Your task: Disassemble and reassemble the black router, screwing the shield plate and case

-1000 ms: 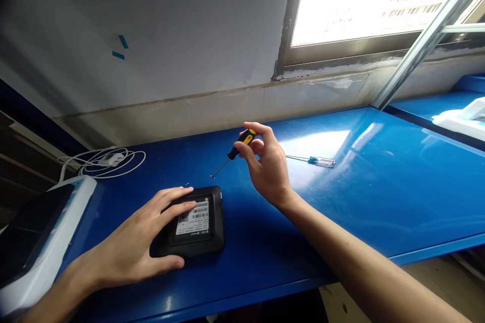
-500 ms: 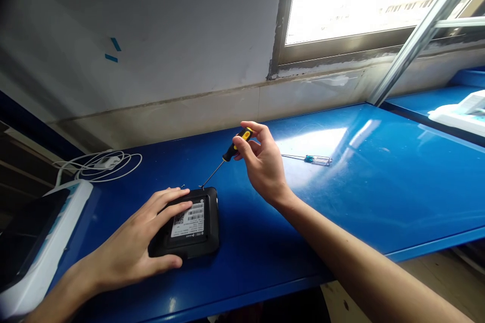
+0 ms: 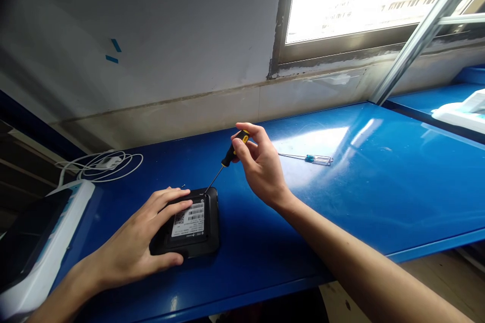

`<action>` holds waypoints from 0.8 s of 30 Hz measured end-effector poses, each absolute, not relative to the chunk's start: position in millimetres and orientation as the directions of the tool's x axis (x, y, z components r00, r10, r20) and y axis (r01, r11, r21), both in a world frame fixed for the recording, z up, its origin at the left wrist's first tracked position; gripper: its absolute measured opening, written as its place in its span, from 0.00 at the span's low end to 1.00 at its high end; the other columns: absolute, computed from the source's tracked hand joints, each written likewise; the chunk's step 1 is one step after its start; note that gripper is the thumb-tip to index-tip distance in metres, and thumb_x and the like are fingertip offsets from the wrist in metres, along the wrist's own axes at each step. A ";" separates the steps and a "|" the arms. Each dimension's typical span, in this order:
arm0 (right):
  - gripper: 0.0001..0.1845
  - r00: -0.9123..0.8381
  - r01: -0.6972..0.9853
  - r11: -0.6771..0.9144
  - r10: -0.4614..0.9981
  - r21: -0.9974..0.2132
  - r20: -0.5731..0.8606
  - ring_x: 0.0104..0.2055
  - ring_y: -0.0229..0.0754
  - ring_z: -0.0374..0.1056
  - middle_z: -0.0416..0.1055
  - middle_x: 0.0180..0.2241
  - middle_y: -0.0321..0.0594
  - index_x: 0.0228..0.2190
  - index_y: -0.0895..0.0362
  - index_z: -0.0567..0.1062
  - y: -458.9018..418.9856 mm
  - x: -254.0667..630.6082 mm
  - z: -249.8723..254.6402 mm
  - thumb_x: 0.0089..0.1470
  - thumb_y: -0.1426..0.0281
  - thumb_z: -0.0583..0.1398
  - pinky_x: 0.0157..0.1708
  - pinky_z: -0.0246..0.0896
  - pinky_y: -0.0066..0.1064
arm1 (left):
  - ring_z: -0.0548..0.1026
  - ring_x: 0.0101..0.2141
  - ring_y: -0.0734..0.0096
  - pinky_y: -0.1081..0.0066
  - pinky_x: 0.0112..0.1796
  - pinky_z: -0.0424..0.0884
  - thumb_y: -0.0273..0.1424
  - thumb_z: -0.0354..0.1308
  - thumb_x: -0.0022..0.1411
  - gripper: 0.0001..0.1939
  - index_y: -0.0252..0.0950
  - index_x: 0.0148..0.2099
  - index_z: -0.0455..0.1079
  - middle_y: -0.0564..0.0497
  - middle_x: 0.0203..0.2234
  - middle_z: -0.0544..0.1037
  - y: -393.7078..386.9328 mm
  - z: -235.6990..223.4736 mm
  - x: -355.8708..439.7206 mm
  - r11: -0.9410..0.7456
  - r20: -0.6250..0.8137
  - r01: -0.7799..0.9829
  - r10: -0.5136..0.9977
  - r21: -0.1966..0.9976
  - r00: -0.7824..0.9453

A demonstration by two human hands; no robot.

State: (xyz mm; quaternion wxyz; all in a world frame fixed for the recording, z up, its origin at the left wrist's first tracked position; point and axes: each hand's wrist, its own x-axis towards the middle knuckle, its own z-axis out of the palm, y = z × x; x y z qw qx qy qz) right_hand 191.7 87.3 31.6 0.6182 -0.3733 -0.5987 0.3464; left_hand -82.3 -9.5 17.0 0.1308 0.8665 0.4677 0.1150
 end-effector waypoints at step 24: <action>0.22 0.031 0.127 0.357 0.931 -0.925 0.364 0.30 0.40 0.75 0.74 0.34 0.36 0.49 0.55 0.71 91.8 192.7 29.8 0.59 0.56 0.64 0.30 0.74 0.34 | 0.59 0.68 0.40 0.36 0.64 0.62 0.45 0.69 0.61 0.38 0.49 0.69 0.59 0.45 0.69 0.62 -10.2 19.0 -81.3 -0.540 0.080 0.771 0.833 0.337 0.548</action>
